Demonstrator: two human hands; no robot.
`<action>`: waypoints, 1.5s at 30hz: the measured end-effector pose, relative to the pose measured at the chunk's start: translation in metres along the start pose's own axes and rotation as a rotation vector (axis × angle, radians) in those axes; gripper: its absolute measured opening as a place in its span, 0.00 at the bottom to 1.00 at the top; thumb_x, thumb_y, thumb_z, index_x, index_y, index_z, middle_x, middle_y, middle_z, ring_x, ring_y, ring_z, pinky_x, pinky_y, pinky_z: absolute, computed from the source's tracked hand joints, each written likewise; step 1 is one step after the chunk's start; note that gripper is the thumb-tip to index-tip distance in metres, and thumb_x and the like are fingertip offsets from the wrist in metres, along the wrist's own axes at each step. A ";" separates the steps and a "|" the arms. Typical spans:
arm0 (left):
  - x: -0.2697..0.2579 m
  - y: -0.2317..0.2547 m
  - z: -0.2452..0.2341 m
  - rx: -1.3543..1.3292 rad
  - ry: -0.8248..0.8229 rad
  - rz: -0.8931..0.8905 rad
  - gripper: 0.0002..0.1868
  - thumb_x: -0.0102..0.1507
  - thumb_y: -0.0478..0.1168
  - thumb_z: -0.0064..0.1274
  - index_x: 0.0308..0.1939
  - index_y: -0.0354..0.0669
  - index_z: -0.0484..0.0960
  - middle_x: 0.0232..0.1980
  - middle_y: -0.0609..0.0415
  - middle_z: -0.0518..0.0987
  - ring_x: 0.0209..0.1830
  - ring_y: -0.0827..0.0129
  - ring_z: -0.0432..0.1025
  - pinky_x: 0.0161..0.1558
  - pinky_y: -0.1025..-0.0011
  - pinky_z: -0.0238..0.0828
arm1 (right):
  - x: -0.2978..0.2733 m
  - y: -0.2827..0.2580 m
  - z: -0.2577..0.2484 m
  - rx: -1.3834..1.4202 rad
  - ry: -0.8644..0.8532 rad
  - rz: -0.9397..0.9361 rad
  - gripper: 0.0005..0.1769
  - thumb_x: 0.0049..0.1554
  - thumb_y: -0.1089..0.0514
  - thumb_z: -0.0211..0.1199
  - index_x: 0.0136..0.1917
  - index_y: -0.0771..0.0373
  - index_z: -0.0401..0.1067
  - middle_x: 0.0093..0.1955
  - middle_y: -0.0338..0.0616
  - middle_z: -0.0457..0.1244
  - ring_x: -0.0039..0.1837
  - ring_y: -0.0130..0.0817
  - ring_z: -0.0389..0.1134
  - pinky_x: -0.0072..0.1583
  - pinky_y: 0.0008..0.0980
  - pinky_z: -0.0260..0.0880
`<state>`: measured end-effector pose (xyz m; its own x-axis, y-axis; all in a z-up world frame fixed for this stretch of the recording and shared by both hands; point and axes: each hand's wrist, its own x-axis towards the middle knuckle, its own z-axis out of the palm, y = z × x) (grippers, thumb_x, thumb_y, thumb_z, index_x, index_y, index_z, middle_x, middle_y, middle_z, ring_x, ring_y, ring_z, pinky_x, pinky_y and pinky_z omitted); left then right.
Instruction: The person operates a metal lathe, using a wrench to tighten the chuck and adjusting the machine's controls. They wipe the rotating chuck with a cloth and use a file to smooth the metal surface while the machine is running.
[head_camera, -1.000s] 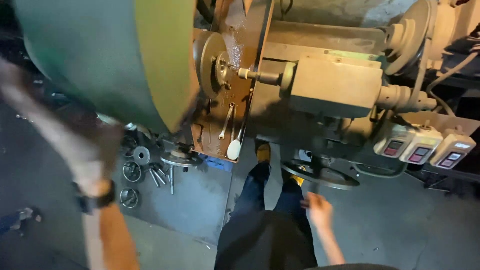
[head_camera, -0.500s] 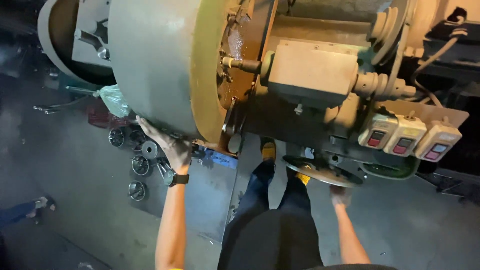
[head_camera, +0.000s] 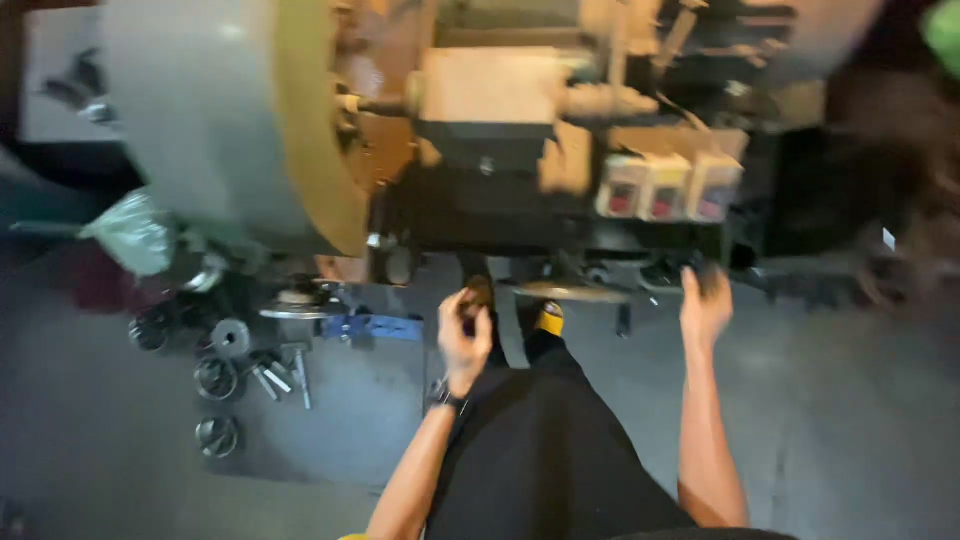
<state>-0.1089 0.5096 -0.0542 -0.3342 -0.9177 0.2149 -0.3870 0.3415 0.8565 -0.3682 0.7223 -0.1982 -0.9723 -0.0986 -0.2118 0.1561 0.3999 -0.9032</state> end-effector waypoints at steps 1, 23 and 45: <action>0.006 0.012 0.024 -0.106 -0.066 0.123 0.17 0.54 0.27 0.50 0.48 0.33 0.71 0.40 0.45 0.72 0.34 0.57 0.70 0.35 0.70 0.69 | 0.016 -0.013 0.005 0.077 -0.045 -0.159 0.26 0.51 0.64 0.69 0.58 0.75 0.61 0.53 0.65 0.59 0.57 0.51 0.61 0.57 0.42 0.63; 0.103 0.018 0.214 -0.118 -0.416 0.278 0.28 0.50 0.38 0.62 0.53 0.63 0.75 0.35 0.46 0.71 0.40 0.53 0.72 0.46 0.66 0.68 | 0.066 -0.152 0.025 -0.240 -0.284 -0.043 0.54 0.35 0.37 0.78 0.59 0.74 0.55 0.59 0.64 0.51 0.62 0.63 0.55 0.59 0.54 0.57; 0.049 0.023 0.122 -0.137 -0.375 0.407 0.20 0.63 0.40 0.46 0.60 0.50 0.67 0.46 0.42 0.67 0.47 0.45 0.66 0.50 0.57 0.65 | 0.081 -0.015 -0.004 0.138 -0.099 -0.025 0.15 0.54 0.47 0.65 0.45 0.61 0.74 0.42 0.47 0.65 0.46 0.33 0.66 0.47 0.32 0.67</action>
<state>-0.2384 0.4975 -0.0814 -0.7253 -0.5739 0.3803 -0.0563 0.6000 0.7980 -0.4495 0.7124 -0.2004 -0.9555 -0.1988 -0.2181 0.1611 0.2680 -0.9499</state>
